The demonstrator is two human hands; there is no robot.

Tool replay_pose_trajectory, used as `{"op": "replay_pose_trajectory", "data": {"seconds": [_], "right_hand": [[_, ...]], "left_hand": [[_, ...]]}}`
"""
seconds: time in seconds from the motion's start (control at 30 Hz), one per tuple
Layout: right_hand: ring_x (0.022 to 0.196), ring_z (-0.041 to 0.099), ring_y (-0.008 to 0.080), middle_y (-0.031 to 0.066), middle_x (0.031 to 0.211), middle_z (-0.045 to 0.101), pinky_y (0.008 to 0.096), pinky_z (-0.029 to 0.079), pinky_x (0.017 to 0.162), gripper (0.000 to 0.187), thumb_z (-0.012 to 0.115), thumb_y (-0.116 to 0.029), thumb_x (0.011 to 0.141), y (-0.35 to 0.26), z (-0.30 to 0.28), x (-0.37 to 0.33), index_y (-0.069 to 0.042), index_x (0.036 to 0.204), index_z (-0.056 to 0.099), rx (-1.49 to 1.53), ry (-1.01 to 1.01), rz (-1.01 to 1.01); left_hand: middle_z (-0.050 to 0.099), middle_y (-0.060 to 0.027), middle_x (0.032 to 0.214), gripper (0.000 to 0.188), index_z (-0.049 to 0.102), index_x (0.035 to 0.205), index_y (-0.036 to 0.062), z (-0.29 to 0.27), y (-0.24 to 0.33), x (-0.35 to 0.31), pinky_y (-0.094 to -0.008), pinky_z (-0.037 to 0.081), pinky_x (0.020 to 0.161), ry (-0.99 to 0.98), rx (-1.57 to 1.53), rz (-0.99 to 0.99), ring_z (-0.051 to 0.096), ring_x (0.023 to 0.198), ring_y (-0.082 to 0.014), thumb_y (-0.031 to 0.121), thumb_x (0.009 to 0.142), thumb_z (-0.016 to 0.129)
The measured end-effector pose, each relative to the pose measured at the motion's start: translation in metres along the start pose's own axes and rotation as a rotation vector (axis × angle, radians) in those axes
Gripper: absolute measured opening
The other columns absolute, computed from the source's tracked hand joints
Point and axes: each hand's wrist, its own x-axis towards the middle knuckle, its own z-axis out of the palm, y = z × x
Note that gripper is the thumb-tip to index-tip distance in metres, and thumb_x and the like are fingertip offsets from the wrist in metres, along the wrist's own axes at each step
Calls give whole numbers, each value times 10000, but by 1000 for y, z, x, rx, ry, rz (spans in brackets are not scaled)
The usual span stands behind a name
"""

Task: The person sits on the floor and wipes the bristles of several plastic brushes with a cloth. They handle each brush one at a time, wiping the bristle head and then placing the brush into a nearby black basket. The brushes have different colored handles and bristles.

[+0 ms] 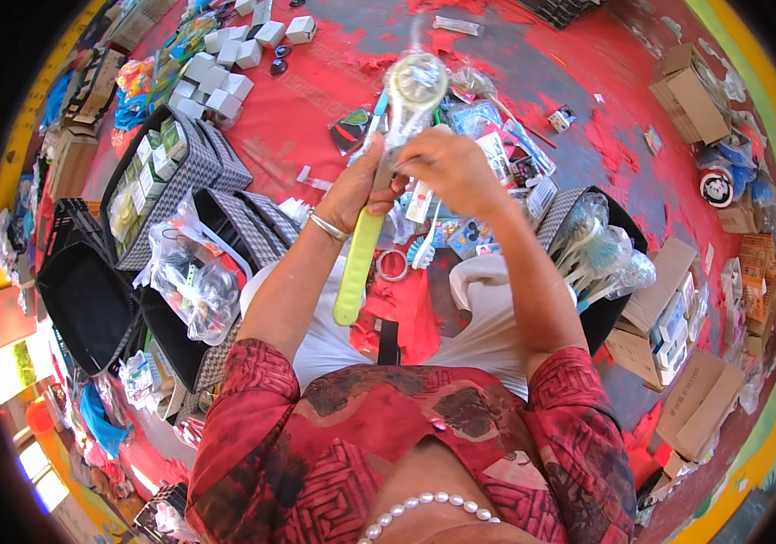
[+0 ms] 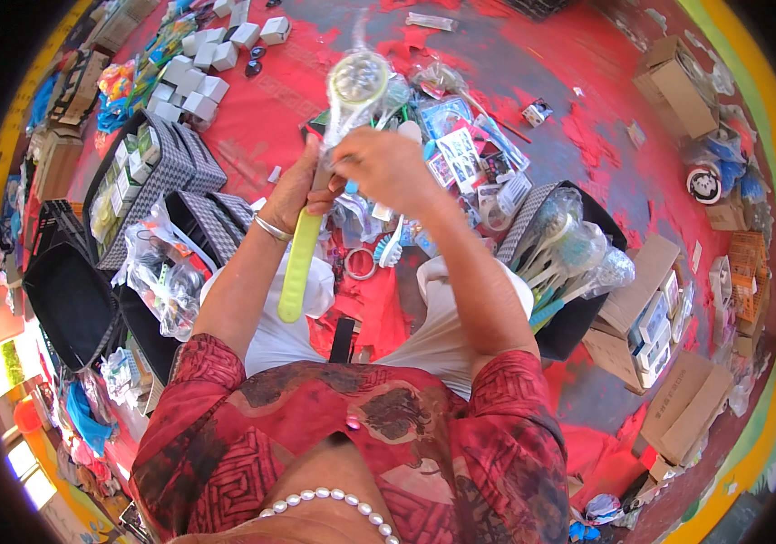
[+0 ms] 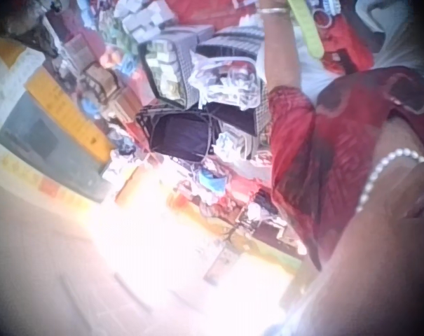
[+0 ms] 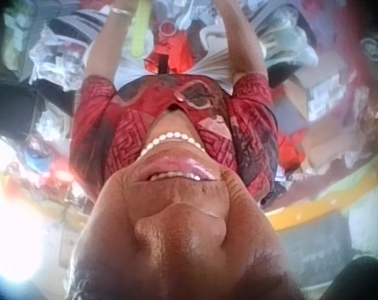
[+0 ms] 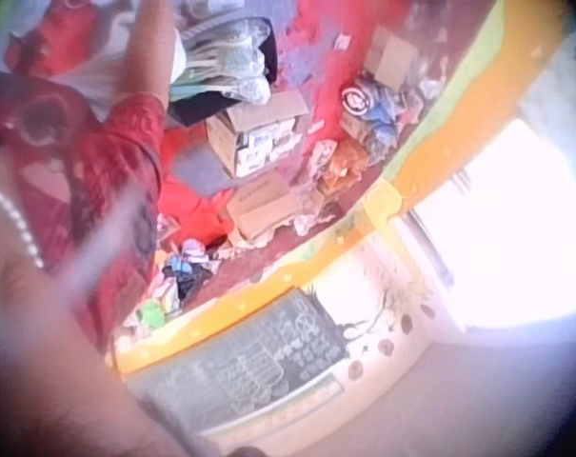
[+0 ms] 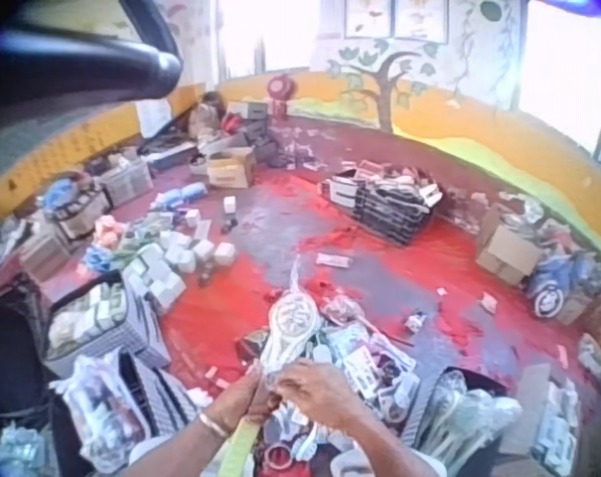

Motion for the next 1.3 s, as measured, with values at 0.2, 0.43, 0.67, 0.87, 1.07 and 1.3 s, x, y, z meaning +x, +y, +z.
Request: {"op": "replay_pose_trajectory", "data": {"seconds": [0.2, 0.43, 0.67, 0.87, 1.07, 1.3], "right_hand": [[774, 612, 114, 43, 847, 633, 241, 476, 652, 117, 604, -66, 801, 10, -13, 8, -21, 906, 630, 103, 465, 72], [627, 526, 68, 12, 679, 600, 236, 430, 558, 137, 612, -126, 780, 16, 6, -1, -11, 838, 658, 546, -46, 422], [606, 560, 151, 72, 679, 612, 294, 446, 580, 534, 549, -515, 807, 6, 23, -12, 5, 871, 657, 364, -378, 690], [598, 590, 113, 72, 700, 641, 247, 451, 525, 458, 695, -397, 730, -13, 51, -10, 34, 884, 669, 542, -698, 560], [563, 597, 117, 80, 717, 641, 237, 464, 489, 321, 690, -275, 758, -4, 31, -4, 32, 848, 663, 853, -483, 667], [715, 562, 75, 24, 752, 618, 225, 456, 633, 201, 646, -205, 801, 0, -22, 5, -11, 852, 656, 438, -262, 535]], "left_hand": [[461, -20, 679, 355, 497, 935, 40, 6, -5, 5, -146, 299, 322, -106, 84, 78, 308, 386, -35, 379, 945, 389], [503, -17, 767, 465, 452, 1190, 8, -16, 6, 6, -166, 352, 398, -38, 52, 274, 382, 484, -43, 395, 949, 360], [510, -51, 854, 414, 400, 1256, 18, -31, 32, 10, -230, 465, 612, 155, -293, 676, 467, 642, -97, 301, 953, 407], [535, -95, 903, 365, 429, 1178, 13, -39, 38, 7, -264, 495, 661, 230, -327, 714, 532, 723, -137, 302, 957, 400], [573, -123, 985, 447, 396, 1218, 28, -3, 8, -7, -389, 440, 897, -51, 57, 521, 570, 912, -230, 264, 869, 544], [565, -103, 960, 555, 301, 1267, 77, 7, 11, -15, -369, 471, 833, -109, 152, 417, 575, 915, -227, 67, 801, 603]]}}
